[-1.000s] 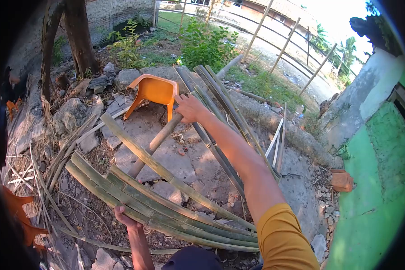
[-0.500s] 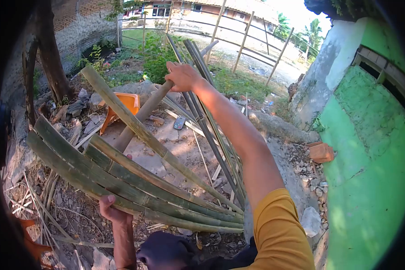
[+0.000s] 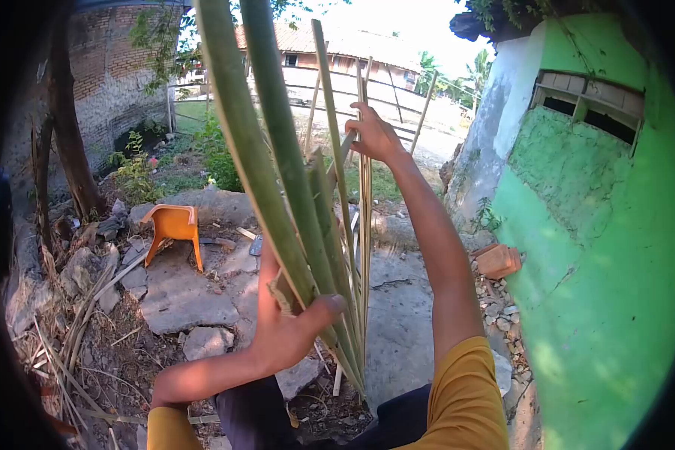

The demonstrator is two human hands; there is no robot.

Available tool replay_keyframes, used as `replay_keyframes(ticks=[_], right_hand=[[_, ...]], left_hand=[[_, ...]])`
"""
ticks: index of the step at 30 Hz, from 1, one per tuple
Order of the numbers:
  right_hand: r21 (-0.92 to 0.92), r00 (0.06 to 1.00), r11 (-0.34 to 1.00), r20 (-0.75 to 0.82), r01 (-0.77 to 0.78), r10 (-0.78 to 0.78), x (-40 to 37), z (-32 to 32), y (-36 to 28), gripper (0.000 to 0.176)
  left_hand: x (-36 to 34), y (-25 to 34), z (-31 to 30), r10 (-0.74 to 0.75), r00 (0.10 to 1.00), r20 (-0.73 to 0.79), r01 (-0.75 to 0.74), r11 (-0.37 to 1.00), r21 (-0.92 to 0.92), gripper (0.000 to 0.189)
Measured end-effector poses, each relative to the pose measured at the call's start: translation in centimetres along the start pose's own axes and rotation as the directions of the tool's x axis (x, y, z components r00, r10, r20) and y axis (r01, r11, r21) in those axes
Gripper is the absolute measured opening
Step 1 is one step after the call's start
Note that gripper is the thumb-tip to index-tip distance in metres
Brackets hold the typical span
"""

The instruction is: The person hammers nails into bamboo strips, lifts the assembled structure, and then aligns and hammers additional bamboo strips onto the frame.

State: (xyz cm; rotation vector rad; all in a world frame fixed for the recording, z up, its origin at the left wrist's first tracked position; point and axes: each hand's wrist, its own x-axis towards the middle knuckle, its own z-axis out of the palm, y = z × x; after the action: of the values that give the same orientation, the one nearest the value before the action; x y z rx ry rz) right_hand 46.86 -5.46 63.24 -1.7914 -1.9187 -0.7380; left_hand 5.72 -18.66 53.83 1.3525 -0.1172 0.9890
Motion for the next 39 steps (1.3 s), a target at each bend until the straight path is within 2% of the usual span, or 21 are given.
replay_keyframes(ticks=[1,3,5,6,7,8,10,11,13,15,16,23,26,28,29,31,33,34,36,37,39], right_hand=[[0.090,1.000,0.996,-0.007,0.009,-0.009,-0.9,-0.1,3.8,0.047],[0.393,0.990,0.915,-0.137,0.088,-0.037,-5.2,-4.1,3.0,0.068],[-0.091,0.991,0.994,-0.126,-0.060,0.049,-8.6,-9.6,0.1,0.084],[-0.096,0.984,0.989,-0.152,-0.109,0.094,-10.5,-11.4,-1.9,0.086],[0.044,0.965,0.987,-0.206,-0.155,0.160,-13.4,-13.1,-4.0,0.087],[0.381,0.932,0.909,-0.238,-0.168,0.272,-16.2,-14.5,-7.1,0.089],[0.921,0.852,0.388,-0.230,0.035,0.470,-22.8,-15.8,-13.4,0.093],[0.968,0.812,0.127,-0.251,0.217,0.528,-26.3,-16.5,-16.8,0.095],[0.854,0.704,-0.129,-0.320,0.505,0.635,-30.6,-17.9,-20.5,0.099],[0.710,0.603,-0.192,-0.387,0.678,0.698,-32.9,-18.7,-20.7,0.103],[0.614,0.627,-0.309,-0.409,0.726,0.663,-33.4,-19.3,-20.2,0.105],[0.777,0.552,-0.103,-0.341,0.622,0.761,-44.0,-18.5,-12.1,0.096],[0.877,0.531,-0.050,-0.242,0.477,0.812,-49.6,-16.4,-8.5,0.093],[0.927,0.509,-0.033,-0.175,0.374,0.843,-53.8,-14.6,-5.7,0.090],[0.945,0.497,-0.033,-0.141,0.326,0.856,-55.9,-13.8,-4.4,0.089],[0.964,0.468,-0.042,-0.089,0.261,0.879,-59.7,-12.3,-2.0,0.087],[0.979,0.446,-0.036,-0.058,0.200,0.893,-63.1,-11.1,0.3,0.085],[0.983,0.428,-0.041,-0.040,0.180,0.903,-64.9,-10.6,1.3,0.084],[0.989,0.387,-0.054,-0.003,0.135,0.922,-68.4,-9.3,2.7,0.082],[0.991,0.374,-0.061,0.011,0.122,0.927,-70.1,-8.7,3.2,0.081],[0.990,0.340,-0.096,0.057,0.100,0.939,-73.4,-7.5,3.6,0.079]], left_hand=[[0.8,-0.6,2.1,0.066,0.996,0.063,-0.064,0.998,-0.020,0.079],[1.9,-2.3,6.5,0.169,0.981,0.098,-0.171,0.985,0.013,0.083],[2.4,-2.6,11.1,0.145,0.984,0.101,-0.149,0.988,0.032,0.087],[2.4,-3.0,13.1,0.134,0.988,0.082,-0.136,0.991,0.018,0.087],[2.4,-3.4,15.0,0.199,0.977,0.076,-0.203,0.978,0.045,0.090],[2.6,-3.8,16.8,0.265,0.962,0.071,-0.270,0.960,0.071,0.093],[2.5,-5.4,20.5,0.258,0.964,0.059,-0.262,0.963,0.072,0.094],[2.2,-6.2,22.3,0.266,0.961,0.071,-0.272,0.959,0.083,0.095],[1.9,-7.4,25.5,0.218,0.972,0.086,-0.227,0.967,0.115,0.089],[1.4,-9.5,29.5,0.205,0.967,0.148,-0.228,0.961,0.156,0.096],[1.2,-10.4,31.2,0.205,0.962,0.179,-0.237,0.955,0.180,0.100],[1.3,-14.4,36.7,0.175,0.950,0.259,-0.215,0.967,0.135,0.107],[0.2,-17.5,36.7,0.229,0.912,0.342,-0.254,0.967,0.030,0.099],[-0.8,-20.8,32.6,0.260,0.854,0.451,-0.326,0.942,0.074,0.080],[-1.6,-23.6,30.2,0.262,0.874,0.409,-0.326,0.941,0.095,0.072],[-3.9,-30.6,24.0,0.012,0.937,0.349,-0.146,0.921,0.361,0.064],[-8.9,-41.8,15.8,-0.242,0.965,0.105,0.120,0.758,0.641,0.064],[-11.8,-45.5,11.6,-0.468,0.873,-0.137,0.421,0.582,0.696,0.068],[-18.9,-52.0,4.9,-0.683,0.620,-0.385,0.691,0.244,0.680,0.083],[-20.7,-51.3,3.8,-0.740,0.518,-0.429,0.697,0.074,0.714,0.091],[-25.0,-53.3,1.8,-0.783,0.423,-0.456,0.722,-0.013,0.691,0.098]])
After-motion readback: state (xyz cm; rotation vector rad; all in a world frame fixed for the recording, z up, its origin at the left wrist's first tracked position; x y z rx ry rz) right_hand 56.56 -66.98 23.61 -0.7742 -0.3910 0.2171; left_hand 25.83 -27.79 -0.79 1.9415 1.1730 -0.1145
